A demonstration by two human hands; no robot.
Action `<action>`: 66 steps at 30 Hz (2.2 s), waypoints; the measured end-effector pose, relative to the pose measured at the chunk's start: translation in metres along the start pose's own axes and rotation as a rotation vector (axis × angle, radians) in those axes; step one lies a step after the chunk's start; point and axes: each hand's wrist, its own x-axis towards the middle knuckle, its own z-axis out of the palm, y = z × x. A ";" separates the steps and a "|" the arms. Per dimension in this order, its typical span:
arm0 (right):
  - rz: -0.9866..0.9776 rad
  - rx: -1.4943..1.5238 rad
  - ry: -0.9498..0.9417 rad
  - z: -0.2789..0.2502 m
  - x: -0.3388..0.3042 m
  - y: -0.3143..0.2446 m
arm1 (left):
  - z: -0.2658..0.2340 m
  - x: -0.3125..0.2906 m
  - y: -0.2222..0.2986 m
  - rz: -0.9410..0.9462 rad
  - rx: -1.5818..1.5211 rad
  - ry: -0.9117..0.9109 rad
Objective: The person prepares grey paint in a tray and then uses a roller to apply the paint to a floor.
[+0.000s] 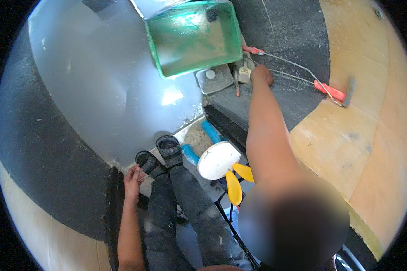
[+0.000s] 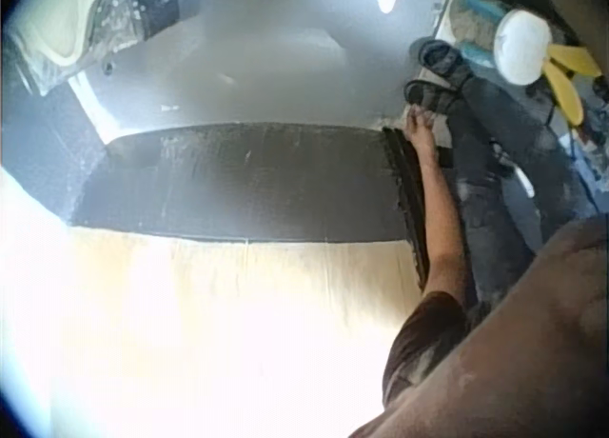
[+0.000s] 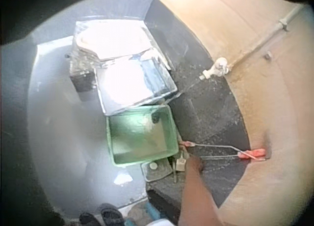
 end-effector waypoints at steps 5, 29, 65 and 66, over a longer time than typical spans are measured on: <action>-0.023 0.107 0.094 -0.028 -0.063 -0.023 | -0.013 -0.022 -0.005 -0.026 0.040 0.050; 0.383 1.993 0.614 -0.172 -0.026 0.031 | 0.011 -0.079 0.113 0.124 0.043 0.095; -0.348 1.445 0.504 -0.242 -0.367 -0.013 | 0.064 0.003 0.416 0.104 -1.241 -1.011; -0.346 1.461 0.484 -0.247 -0.365 -0.019 | 0.063 -0.002 0.404 0.103 -1.236 -1.065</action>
